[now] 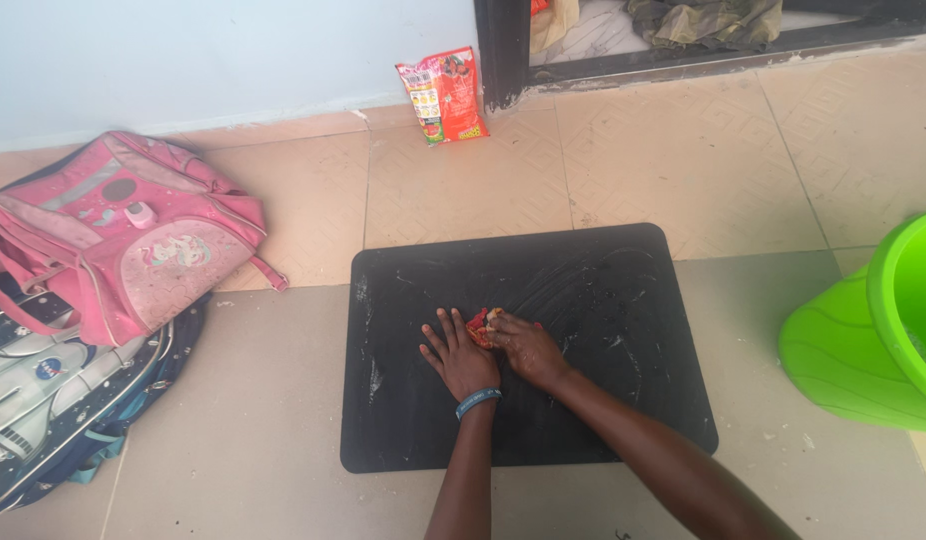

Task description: The person scrubs a black bath mat on the floor with a sponge and soapy water, rinses the sponge in a green bucket, and then flips the mat over to show the other side.

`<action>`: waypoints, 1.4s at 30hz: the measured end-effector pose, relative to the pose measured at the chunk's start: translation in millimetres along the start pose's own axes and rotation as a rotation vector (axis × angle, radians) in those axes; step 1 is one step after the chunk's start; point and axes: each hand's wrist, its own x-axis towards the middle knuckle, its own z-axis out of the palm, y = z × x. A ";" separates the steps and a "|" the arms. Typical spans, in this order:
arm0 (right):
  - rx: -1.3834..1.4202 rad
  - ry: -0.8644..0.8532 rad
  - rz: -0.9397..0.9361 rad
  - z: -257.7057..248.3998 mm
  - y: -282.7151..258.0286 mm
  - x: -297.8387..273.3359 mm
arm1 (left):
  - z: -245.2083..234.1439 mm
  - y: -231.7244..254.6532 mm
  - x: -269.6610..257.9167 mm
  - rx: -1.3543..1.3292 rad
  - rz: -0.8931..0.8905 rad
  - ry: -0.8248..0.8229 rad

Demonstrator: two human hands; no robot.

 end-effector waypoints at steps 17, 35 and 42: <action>0.000 0.134 0.119 6.7 22.2 61.3 | 2.8 24.9 11.8 0.071 -0.027 0.060; -0.326 0.274 0.120 -139.2 88.8 18.2 | 15.2 35.6 12.9 0.049 -0.061 0.048; -0.099 -0.080 -0.131 -70.4 22.0 -3.2 | 20.7 37.1 13.4 -0.004 -0.067 0.069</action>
